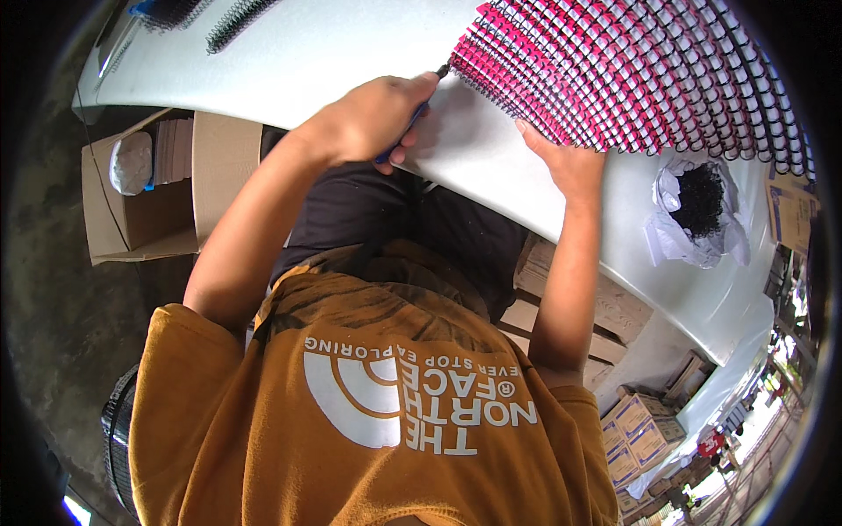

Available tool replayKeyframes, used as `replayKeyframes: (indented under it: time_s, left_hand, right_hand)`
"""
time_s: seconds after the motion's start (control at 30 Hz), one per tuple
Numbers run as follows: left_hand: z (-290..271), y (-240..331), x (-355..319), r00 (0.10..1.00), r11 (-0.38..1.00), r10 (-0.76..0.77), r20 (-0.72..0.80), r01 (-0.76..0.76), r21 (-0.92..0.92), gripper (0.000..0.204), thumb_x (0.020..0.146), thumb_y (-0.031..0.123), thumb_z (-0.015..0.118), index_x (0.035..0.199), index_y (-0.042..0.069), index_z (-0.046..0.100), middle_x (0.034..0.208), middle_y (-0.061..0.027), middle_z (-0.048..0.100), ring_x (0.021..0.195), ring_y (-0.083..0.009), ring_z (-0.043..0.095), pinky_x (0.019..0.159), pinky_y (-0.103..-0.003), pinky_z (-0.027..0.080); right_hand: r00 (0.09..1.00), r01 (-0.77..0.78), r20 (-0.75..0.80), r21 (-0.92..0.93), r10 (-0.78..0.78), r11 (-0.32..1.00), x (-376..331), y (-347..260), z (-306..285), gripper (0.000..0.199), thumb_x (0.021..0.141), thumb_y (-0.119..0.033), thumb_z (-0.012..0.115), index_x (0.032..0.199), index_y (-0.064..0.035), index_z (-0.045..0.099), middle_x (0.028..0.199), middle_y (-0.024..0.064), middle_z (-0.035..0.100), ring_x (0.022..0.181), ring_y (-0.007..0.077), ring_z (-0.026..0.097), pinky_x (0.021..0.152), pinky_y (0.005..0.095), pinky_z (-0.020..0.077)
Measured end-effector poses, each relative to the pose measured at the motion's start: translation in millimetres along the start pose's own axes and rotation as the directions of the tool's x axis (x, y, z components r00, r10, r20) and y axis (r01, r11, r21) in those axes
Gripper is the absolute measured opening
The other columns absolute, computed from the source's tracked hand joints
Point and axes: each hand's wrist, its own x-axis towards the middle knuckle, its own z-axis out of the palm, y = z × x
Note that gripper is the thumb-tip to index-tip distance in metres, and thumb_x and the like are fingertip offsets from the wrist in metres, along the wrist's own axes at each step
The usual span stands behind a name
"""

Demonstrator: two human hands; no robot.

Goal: The person trims excess wire from the spiral coils of notebooks using a pair of pliers. They pick up a stack of pink notebooks, use the tool to cut the ends of the spiral bindings one at a time, and then set the stack down on a work surface.

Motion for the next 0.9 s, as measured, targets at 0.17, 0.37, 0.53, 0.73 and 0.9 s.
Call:
replayKeyframes:
  time_s: [0.17, 0.37, 0.53, 0.73, 0.9]
  left_hand:
    - [-5.9, -0.2, 3.6, 0.993, 0.99, -0.084, 0.087, 0.093, -0.104, 0.057, 0.096, 0.047, 0.03, 0.103, -0.005, 0.052, 0.07, -0.0099, 0.057, 0.057, -0.0189, 0.059, 0.05, -0.032, 0.054]
    - [-12.2, -18.2, 8.9, 0.918, 0.636, 0.069, 0.39, 0.261, -0.727, 0.054, 0.097, 0.04, 0.024, 0.111, -0.008, 0.047, 0.081, -0.0205, 0.061, 0.08, -0.0323, 0.066, 0.066, -0.047, 0.058]
    - [-18.3, -19.6, 13.5, 0.948, 0.908, 0.002, 0.318, 0.132, -0.397, 0.052, 0.098, 0.036, 0.025, 0.113, -0.009, 0.046, 0.079, -0.0174, 0.058, 0.067, -0.0256, 0.063, 0.058, -0.038, 0.057]
    - [-10.3, 9.8, 1.4, 0.99, 0.823, 0.075, 0.123, -0.131, 0.553, 0.052, 0.097, 0.04, 0.027, 0.118, -0.006, 0.041, 0.074, -0.0078, 0.055, 0.059, -0.0158, 0.058, 0.05, -0.027, 0.051]
    - [-56.8, -16.7, 3.4, 0.946, 0.651, 0.223, -0.236, 0.036, 0.759, 0.053, 0.089, 0.038, 0.047, 0.12, -0.003, 0.042, 0.089, -0.0182, 0.058, 0.085, -0.0295, 0.061, 0.077, -0.046, 0.047]
  right_hand:
    - [0.994, -0.09, 0.056, -0.007, 0.091, 0.996, -0.4, -4.2, -2.8, 0.047, 0.061, -0.02, 0.083, 0.1, -0.0029, 0.061, 0.094, 0.0078, 0.063, 0.086, 0.0229, 0.06, 0.082, 0.0372, 0.0455]
    - [0.99, 0.037, 0.139, -0.256, -0.001, 0.966, -0.8, -3.4, -13.7, 0.048, 0.061, -0.021, 0.08, 0.101, -0.0033, 0.061, 0.096, 0.0102, 0.064, 0.087, 0.0274, 0.06, 0.084, 0.0403, 0.0447]
    - [0.998, 0.016, 0.066, -0.233, 0.0, 0.972, 0.6, -11.6, -12.0, 0.045, 0.059, -0.022, 0.079, 0.097, -0.0035, 0.062, 0.093, 0.0106, 0.065, 0.086, 0.0272, 0.061, 0.083, 0.0401, 0.0456]
    - [0.995, -0.035, 0.08, -0.231, 0.055, 0.972, 0.6, -9.8, -9.1, 0.043, 0.059, -0.024, 0.079, 0.093, -0.003, 0.063, 0.09, 0.0109, 0.065, 0.085, 0.0282, 0.061, 0.082, 0.0402, 0.0461]
    - [0.982, -0.072, 0.141, -0.347, 0.128, 0.935, -7.0, 2.5, -13.8, 0.062, 0.062, -0.024, 0.082, 0.111, 0.0028, 0.053, 0.106, 0.0149, 0.059, 0.094, 0.0278, 0.057, 0.088, 0.0362, 0.0439]
